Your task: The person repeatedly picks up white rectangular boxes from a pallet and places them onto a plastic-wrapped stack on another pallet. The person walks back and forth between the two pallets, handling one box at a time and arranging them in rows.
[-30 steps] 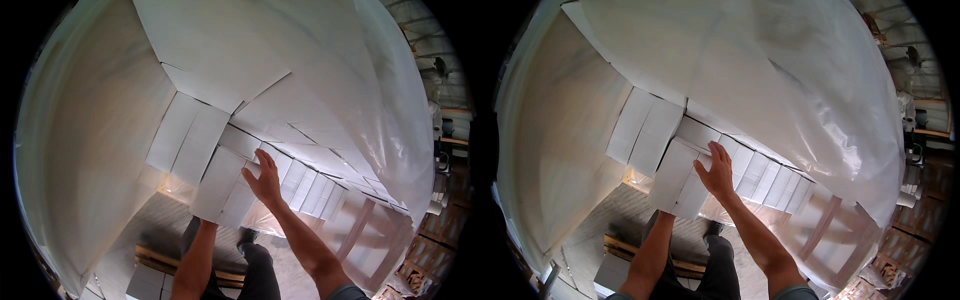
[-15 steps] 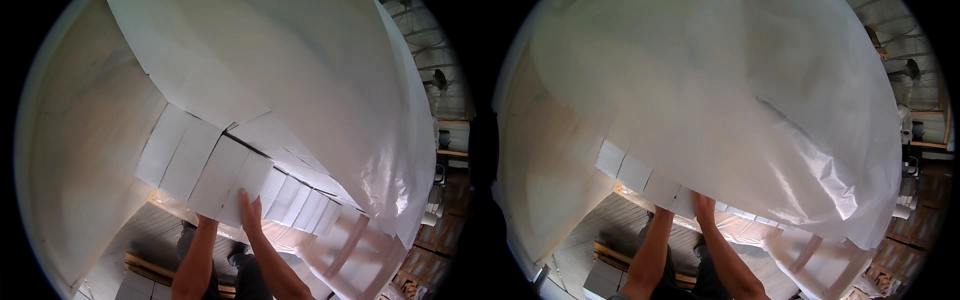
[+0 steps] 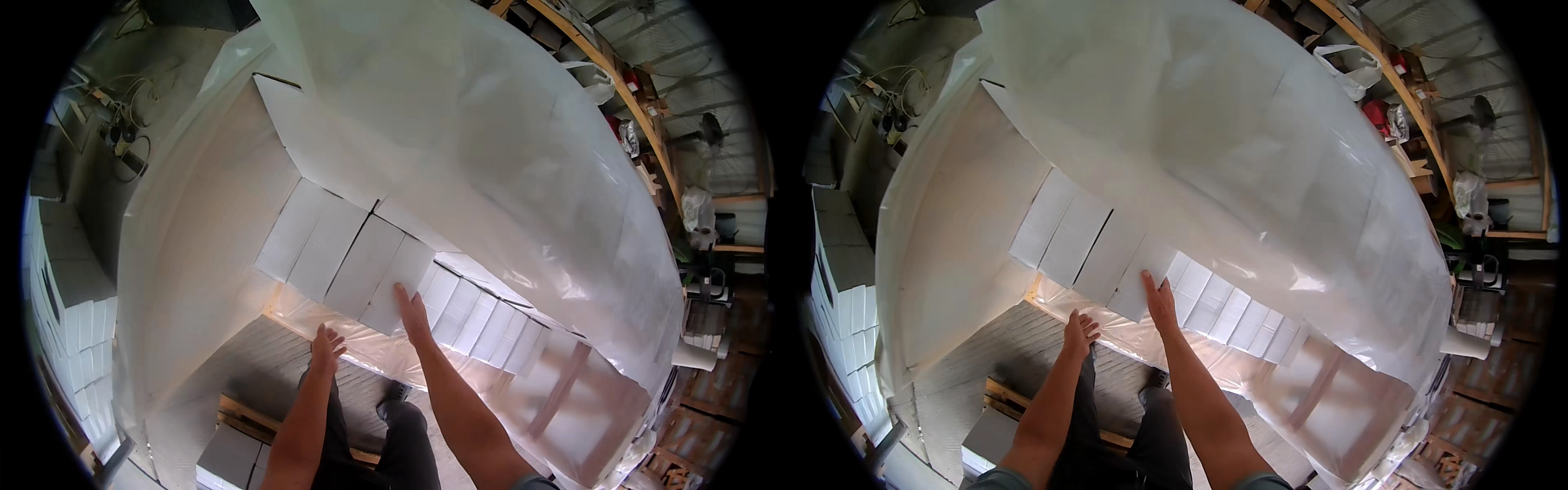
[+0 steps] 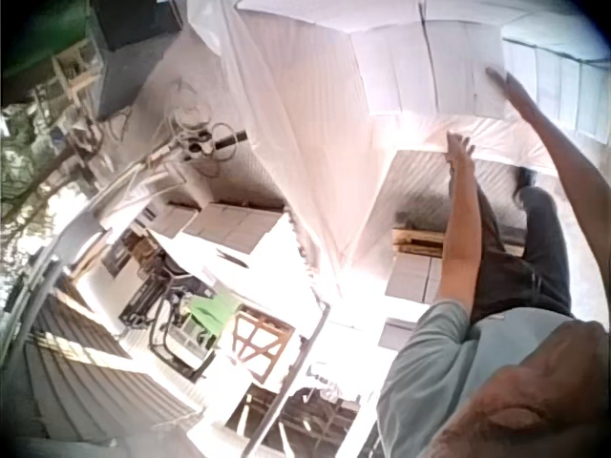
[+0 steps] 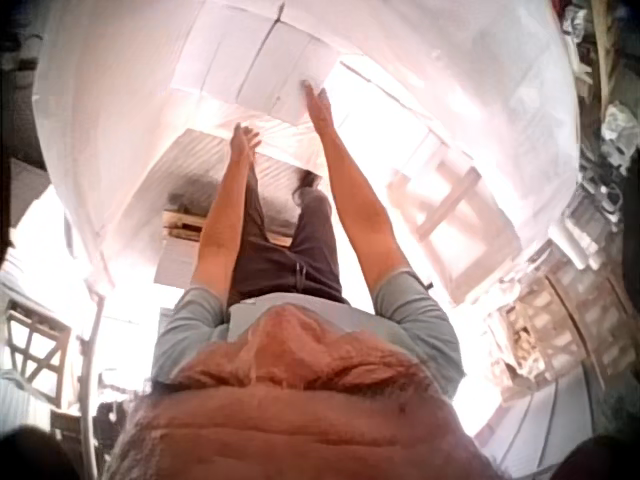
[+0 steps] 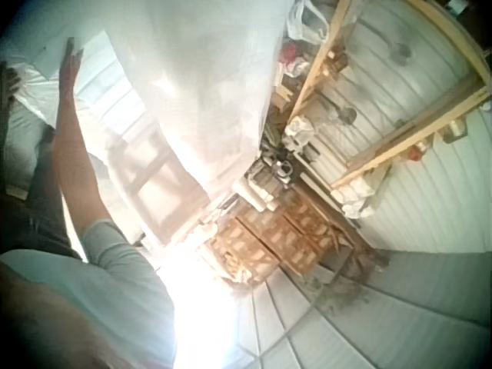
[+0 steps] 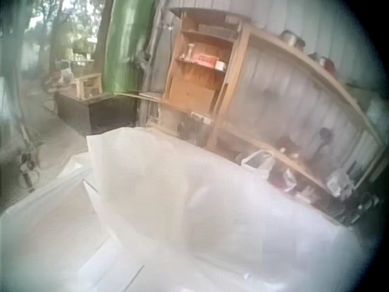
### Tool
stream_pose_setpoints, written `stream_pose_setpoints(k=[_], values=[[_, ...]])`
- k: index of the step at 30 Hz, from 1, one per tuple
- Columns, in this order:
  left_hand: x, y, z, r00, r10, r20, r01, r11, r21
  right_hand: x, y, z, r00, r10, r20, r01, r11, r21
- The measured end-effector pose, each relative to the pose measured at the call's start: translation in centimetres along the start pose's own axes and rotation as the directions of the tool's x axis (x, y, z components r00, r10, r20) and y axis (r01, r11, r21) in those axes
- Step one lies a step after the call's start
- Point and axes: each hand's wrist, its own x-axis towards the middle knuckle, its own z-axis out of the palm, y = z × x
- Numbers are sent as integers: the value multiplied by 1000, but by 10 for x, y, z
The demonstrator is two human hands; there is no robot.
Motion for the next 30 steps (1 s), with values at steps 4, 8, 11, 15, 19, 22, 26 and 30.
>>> stream_pose_setpoints(k=[4, 8, 11, 15, 19, 22, 26, 30], values=[[-60, 2, -85, 992, 94, 83, -121, 893, 433, -50, 20, -57, 985, 100, 137, -30, 897, -442], [-124, -4, -193, 991, 130, -39, -81, 793, 603, -154, 45, -95, 965, 198, 172, -153, 958, -242], [-195, -17, -237, 981, 136, -141, -25, 802, 597, -218, 85, -142, 952, 227, 204, -143, 923, -358], [-291, -84, -268, 975, 155, -161, -53, 862, 505, -295, 121, -209, 898, 383, 215, -291, 886, -361], [-394, -147, -257, 974, 119, -195, 5, 842, 539, -357, 136, -275, 868, 459, 190, -320, 808, -494], [-388, -208, -302, 990, 49, -130, 11, 904, 428, -377, 149, -309, 838, 528, 139, -399, 766, -504], [-433, -226, -302, 972, 121, -202, -27, 909, 416, -403, 135, -324, 875, 479, 76, -369, 759, -536], [-394, -271, -359, 972, 174, -160, -134, 964, 230, -413, 120, -292, 876, 438, 201, -297, 819, -492]])
